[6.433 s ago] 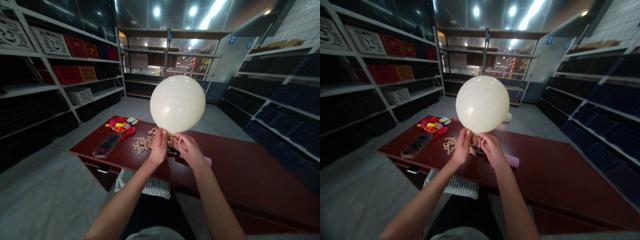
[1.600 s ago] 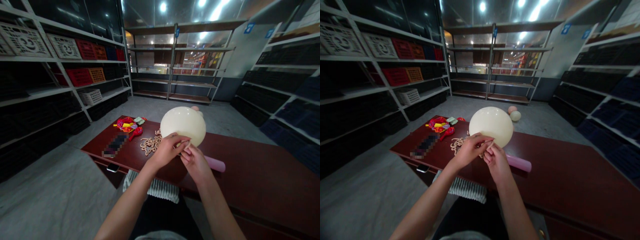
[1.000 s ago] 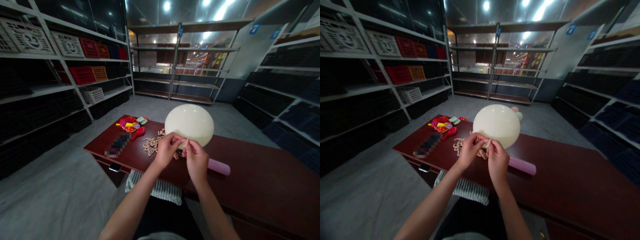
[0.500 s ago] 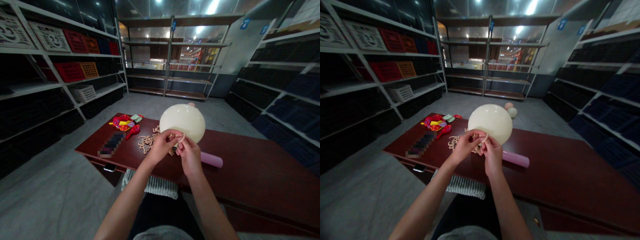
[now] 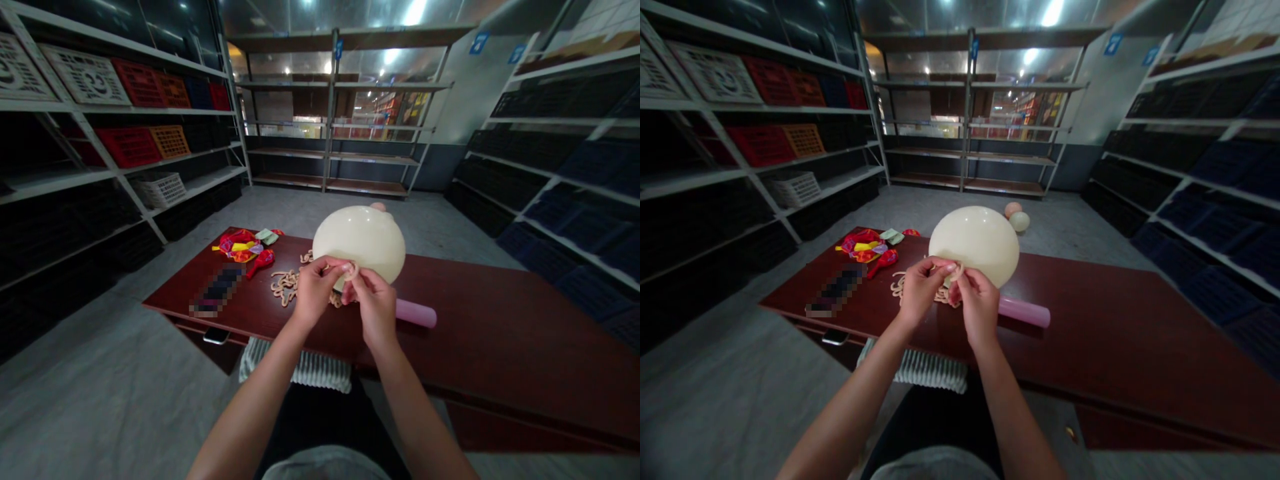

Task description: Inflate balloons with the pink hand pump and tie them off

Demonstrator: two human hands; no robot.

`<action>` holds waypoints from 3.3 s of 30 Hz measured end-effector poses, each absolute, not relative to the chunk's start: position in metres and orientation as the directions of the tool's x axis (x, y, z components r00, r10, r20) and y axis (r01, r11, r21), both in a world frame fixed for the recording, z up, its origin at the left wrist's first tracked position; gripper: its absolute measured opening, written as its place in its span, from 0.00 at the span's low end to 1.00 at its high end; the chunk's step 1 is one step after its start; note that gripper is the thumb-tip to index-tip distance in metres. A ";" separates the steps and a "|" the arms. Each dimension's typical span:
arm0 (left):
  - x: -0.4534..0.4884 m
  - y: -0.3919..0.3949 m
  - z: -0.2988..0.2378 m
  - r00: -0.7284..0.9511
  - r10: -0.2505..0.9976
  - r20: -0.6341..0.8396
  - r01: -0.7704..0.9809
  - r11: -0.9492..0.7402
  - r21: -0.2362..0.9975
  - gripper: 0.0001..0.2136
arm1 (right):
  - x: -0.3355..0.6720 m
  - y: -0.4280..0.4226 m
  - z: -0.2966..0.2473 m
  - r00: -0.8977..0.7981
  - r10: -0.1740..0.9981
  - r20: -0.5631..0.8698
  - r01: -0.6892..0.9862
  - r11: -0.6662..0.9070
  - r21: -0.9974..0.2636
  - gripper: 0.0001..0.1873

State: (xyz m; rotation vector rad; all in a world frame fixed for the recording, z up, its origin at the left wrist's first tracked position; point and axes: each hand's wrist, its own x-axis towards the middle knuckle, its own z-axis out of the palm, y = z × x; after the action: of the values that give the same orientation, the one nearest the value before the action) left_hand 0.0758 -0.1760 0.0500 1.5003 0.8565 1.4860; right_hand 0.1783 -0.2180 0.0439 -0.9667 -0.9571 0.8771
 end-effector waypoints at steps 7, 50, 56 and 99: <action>0.059 -0.174 0.062 0.222 0.770 0.599 0.186 -0.636 0.749 0.06 | 0.197 -0.222 0.037 0.337 0.857 0.389 0.220 0.330 -0.918 0.14; 0.092 -0.177 0.057 0.054 0.988 0.144 -0.615 -0.080 0.785 0.19 | 0.200 -0.231 0.031 0.300 0.864 0.404 0.229 0.346 -0.910 0.15; 0.091 -0.177 0.059 0.064 0.979 0.196 -0.594 -0.121 0.796 0.21 | 0.207 -0.232 0.028 0.248 0.869 0.428 0.266 0.363 -0.893 0.16; 0.230 0.010 0.089 0.371 0.592 0.715 0.289 -0.806 0.517 0.09 | 0.360 -0.145 -0.012 0.332 0.783 0.526 0.718 0.152 -0.679 0.16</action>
State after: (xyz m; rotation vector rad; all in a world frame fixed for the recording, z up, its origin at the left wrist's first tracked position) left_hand 0.2305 0.0096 0.0889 2.3319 0.7758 1.4073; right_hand 0.3597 -0.1449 -0.0116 -1.5775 -1.3994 0.0800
